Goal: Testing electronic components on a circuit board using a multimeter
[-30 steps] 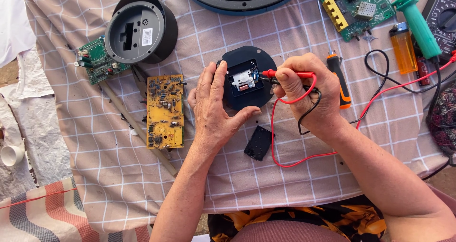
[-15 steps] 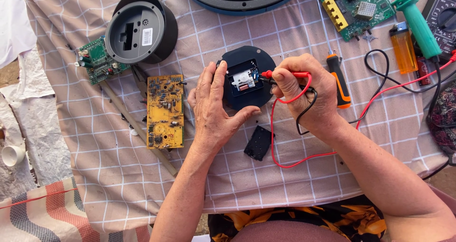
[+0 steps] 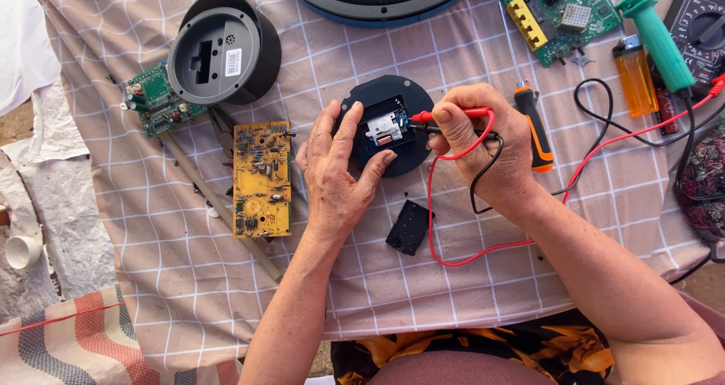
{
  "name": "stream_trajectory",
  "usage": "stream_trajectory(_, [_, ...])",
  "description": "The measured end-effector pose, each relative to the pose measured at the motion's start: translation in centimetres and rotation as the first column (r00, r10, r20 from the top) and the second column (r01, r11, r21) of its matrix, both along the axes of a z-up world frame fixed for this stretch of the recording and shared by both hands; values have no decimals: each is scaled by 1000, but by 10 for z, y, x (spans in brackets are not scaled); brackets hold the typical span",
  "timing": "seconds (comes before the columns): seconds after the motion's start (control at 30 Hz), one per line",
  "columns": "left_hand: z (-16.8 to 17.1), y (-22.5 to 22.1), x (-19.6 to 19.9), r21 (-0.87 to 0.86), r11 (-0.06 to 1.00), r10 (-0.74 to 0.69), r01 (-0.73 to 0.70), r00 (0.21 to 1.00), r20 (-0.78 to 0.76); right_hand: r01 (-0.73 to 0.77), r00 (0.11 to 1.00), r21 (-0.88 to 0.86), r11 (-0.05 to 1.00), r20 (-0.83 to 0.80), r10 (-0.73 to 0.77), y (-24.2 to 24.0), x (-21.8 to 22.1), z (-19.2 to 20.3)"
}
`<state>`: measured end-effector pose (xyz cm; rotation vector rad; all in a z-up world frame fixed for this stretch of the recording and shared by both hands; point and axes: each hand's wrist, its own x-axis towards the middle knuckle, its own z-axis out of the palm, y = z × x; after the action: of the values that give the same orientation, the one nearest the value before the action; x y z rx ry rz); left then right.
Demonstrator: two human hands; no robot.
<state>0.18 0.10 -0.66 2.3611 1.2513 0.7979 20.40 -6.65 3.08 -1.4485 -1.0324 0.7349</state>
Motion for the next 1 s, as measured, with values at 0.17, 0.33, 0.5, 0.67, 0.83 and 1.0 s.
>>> stream_trajectory(0.17, [-4, 1, 0, 29, 1000, 4, -4, 1000, 9, 8, 1000, -27, 1000, 11, -8, 1, 0, 5])
stream_trajectory(0.33, [-1, 1, 1, 7, 1000, 8, -9, 1000, 24, 5, 1000, -22, 1000, 8, -5, 0, 0, 5])
stream_trajectory(0.5, [1, 1, 1, -13, 1000, 6, -6, 1000, 20, 8, 1000, -38, 999, 31, -6, 1, 0, 7])
stream_trajectory(0.67, [2, 1, 1, -16, 1000, 4, -4, 1000, 27, -6, 1000, -7, 1000, -25, 6, 1, 2, 4])
stream_trajectory(0.83, [0, 2, 0, -6, 1000, 4, -3, 1000, 30, 46, 995, 9, 999, -84, -45, 1, 3, 11])
stream_trajectory(1.0, [1, 2, 0, -30, 1000, 4, -4, 1000, 22, 27, 999, 9, 1000, -45, -27, 2, 4, 8])
